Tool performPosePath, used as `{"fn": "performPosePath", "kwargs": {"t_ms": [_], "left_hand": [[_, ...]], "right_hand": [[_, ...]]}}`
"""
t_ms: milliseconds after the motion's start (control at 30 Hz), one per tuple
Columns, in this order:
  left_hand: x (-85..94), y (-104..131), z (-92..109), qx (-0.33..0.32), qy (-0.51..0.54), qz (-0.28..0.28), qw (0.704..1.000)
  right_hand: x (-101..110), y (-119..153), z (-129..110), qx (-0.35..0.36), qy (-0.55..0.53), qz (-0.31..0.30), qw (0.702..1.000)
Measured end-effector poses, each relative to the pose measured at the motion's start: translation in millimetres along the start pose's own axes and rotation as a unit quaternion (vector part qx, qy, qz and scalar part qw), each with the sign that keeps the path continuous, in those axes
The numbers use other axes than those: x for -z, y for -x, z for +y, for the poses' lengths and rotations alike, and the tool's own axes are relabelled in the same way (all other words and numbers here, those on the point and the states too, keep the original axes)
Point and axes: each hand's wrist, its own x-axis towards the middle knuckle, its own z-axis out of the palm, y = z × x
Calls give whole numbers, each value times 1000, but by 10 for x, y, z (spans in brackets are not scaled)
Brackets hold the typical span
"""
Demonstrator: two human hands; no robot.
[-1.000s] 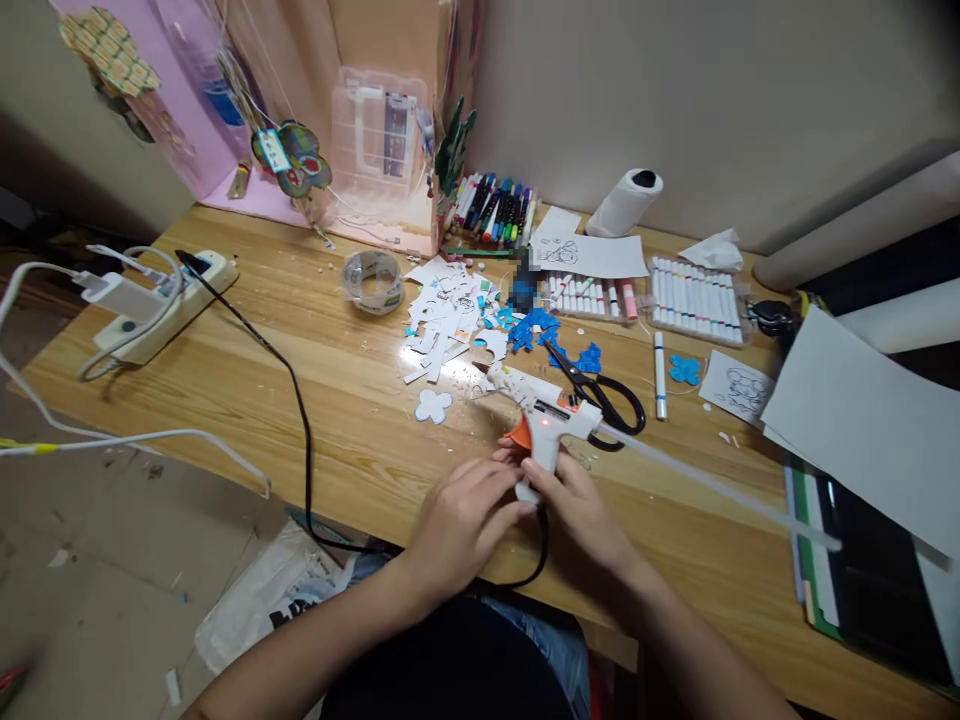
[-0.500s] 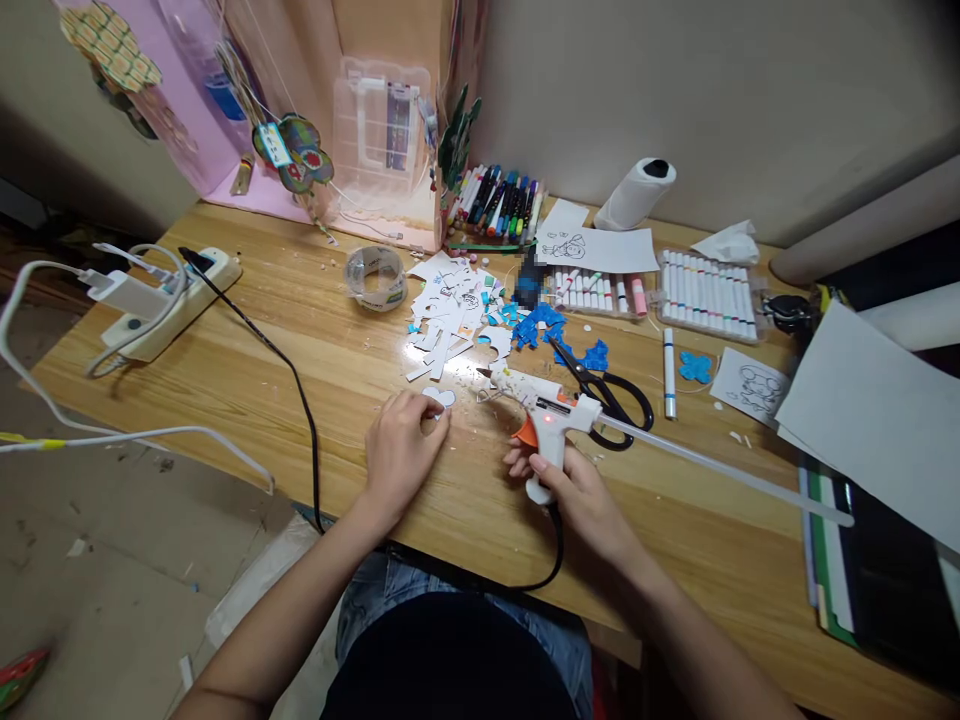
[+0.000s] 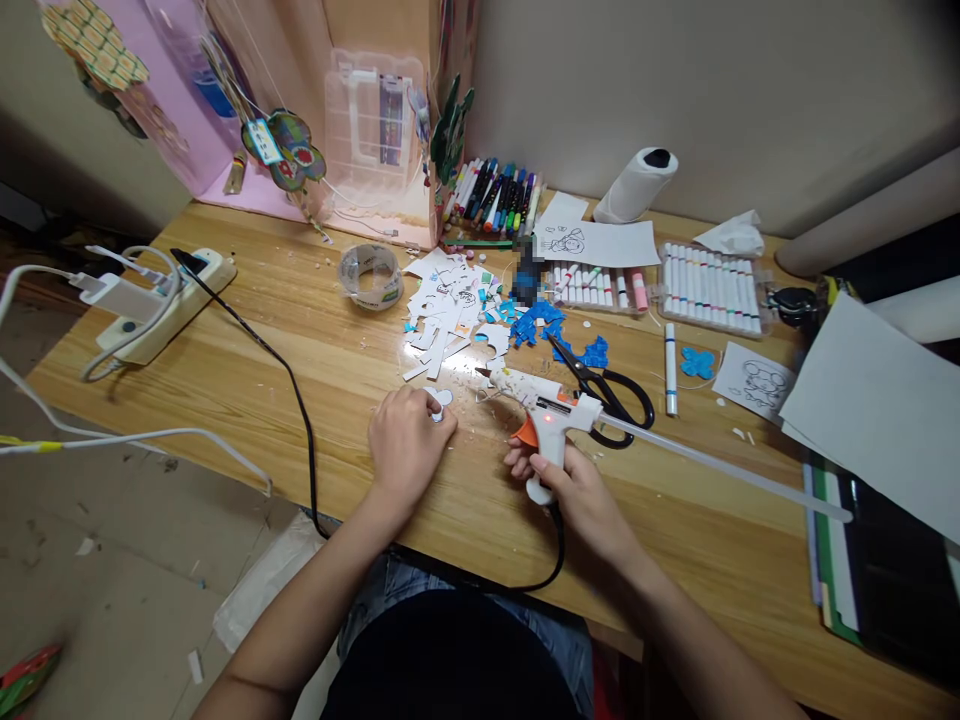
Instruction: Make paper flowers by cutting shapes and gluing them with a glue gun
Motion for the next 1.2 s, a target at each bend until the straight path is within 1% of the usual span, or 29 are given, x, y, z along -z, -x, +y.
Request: {"fn": "performPosePath", "kwargs": {"t_ms": [100, 267, 467, 600, 667, 767, 833, 933, 1100, 1200], "left_hand": [[16, -12, 17, 4, -13, -6, 1000], [49, -27, 17, 10, -2, -19, 1000], [43, -19, -9, 13, 19, -27, 999], [48, -2, -26, 15, 42, -27, 999], [70, -4, -56, 12, 70, -41, 997], [112, -33, -143, -11, 139, -76, 987], [129, -71, -220, -25, 160, -67, 984], [125, -137, -325, -32, 148, -38, 988], [103, -231, -408, -54, 157, -61, 984], [100, -267, -432, -44, 190, -74, 978]], "right_hand": [[3, -4, 10, -2, 3, -6, 1000], [13, -7, 6, 0, 42, 1, 999], [27, 2, 23, 14, 97, 27, 995], [38, 4, 35, 19, 101, 16, 995], [42, 4, 33, 19, 100, 11, 995], [45, 2, 26, 16, 91, 9, 996], [44, 1, 21, 13, 82, 11, 996], [40, 1, 10, 12, 71, 13, 997], [39, -7, 0, 15, 48, 8, 999], [46, -17, 5, 15, 36, 9, 999]]}}
